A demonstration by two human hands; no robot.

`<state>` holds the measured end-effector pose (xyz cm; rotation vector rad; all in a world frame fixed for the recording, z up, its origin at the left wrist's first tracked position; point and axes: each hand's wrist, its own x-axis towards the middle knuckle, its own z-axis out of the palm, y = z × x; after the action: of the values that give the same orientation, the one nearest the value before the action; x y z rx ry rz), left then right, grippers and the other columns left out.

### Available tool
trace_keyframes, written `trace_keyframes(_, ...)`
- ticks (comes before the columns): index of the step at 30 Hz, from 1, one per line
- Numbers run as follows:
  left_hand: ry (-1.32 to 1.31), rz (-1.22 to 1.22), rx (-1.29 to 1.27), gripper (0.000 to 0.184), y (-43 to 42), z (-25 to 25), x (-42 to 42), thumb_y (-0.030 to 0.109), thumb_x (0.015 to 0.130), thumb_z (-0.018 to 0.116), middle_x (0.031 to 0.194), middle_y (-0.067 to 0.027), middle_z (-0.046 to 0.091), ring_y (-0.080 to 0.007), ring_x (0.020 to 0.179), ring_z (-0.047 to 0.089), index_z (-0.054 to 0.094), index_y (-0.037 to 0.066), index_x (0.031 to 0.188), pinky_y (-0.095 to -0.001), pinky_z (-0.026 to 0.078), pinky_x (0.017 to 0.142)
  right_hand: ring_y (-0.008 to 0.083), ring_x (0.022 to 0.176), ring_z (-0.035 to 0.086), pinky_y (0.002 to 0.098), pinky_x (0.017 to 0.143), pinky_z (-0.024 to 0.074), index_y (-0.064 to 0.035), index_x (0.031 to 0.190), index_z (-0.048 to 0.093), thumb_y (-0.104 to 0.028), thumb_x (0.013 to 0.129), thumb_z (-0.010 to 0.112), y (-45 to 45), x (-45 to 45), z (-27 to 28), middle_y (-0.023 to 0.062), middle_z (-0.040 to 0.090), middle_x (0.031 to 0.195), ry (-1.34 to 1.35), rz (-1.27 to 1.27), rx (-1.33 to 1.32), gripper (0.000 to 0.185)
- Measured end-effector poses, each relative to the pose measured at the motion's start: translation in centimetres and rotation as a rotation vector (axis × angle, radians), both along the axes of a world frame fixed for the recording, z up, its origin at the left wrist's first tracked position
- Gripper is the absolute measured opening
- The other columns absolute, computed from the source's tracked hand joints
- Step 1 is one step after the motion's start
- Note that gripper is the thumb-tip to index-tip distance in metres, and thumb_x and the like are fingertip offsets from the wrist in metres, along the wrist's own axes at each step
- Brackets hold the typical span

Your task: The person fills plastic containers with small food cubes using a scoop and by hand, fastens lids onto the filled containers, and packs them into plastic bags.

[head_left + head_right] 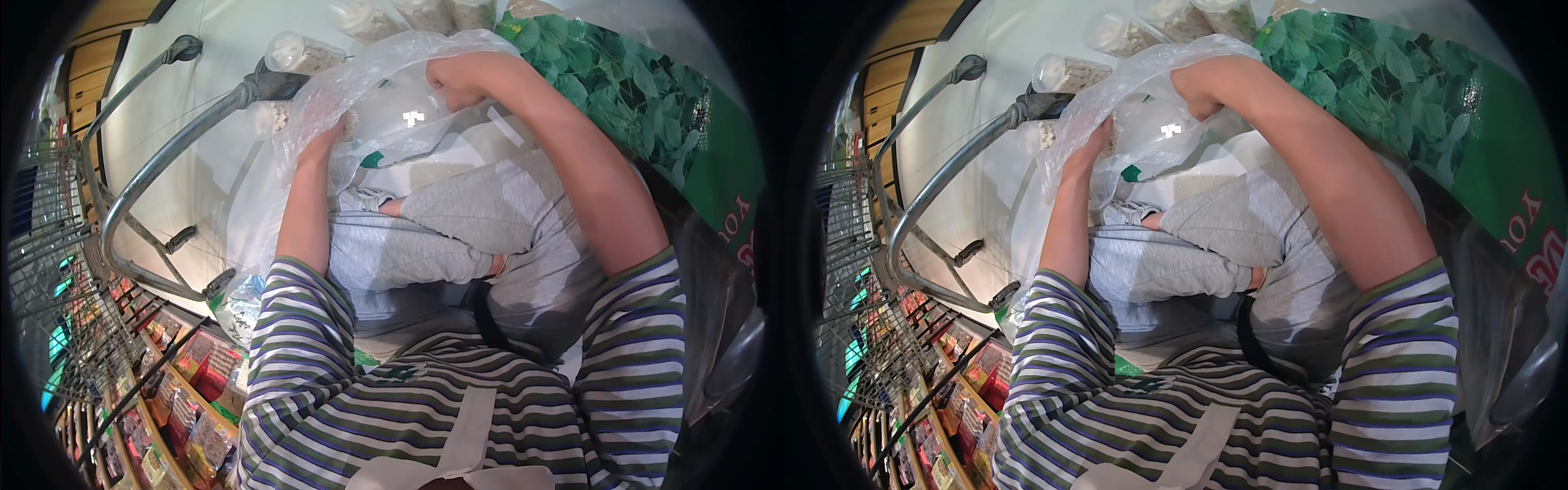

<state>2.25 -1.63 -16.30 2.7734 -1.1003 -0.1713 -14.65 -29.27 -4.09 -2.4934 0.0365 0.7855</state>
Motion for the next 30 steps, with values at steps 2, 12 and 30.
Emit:
trace_keyframes(2,-0.001,0.035,0.140,0.038,-0.9,0.3,0.1,0.034,0.089,0.057,0.122,-0.0144,0.063,-0.0358,0.116,0.056,0.066,0.010,0.117,-0.0447,0.043,0.099,0.0366,0.086,0.067,0.0456,0.068,0.0521,0.0045,0.099,0.068,-0.006,0.068,0.068,0.0,-0.1,-0.4,0.0228,0.069,0.096,-0.048,-0.027,0.030,0.033)
trace_keyframes(12,0.087,0.122,0.122,0.043,-1.3,0.7,0.3,0.040,0.092,0.053,0.132,-0.0118,0.058,-0.0326,0.127,0.049,0.061,0.013,0.125,-0.0431,0.038,0.106,0.0319,0.085,0.065,0.0408,0.069,0.0492,-0.0043,0.103,0.057,-0.011,0.068,0.072,0.0,0.3,-1.0,0.0164,0.066,0.096,0.032,-0.016,-0.019,0.039)
trace_keyframes(30,0.506,0.051,-0.100,0.030,-4.5,10.8,-4.3,0.021,0.082,0.074,0.091,-0.0029,0.065,-0.0139,0.079,0.061,0.067,0.007,0.108,-0.0289,0.048,0.072,0.0316,0.082,0.065,0.0414,0.067,0.0495,-0.0037,0.105,0.058,-0.010,0.066,0.074,-0.2,0.5,-0.7,0.0162,0.067,0.092,0.037,-0.019,-0.043,0.043)
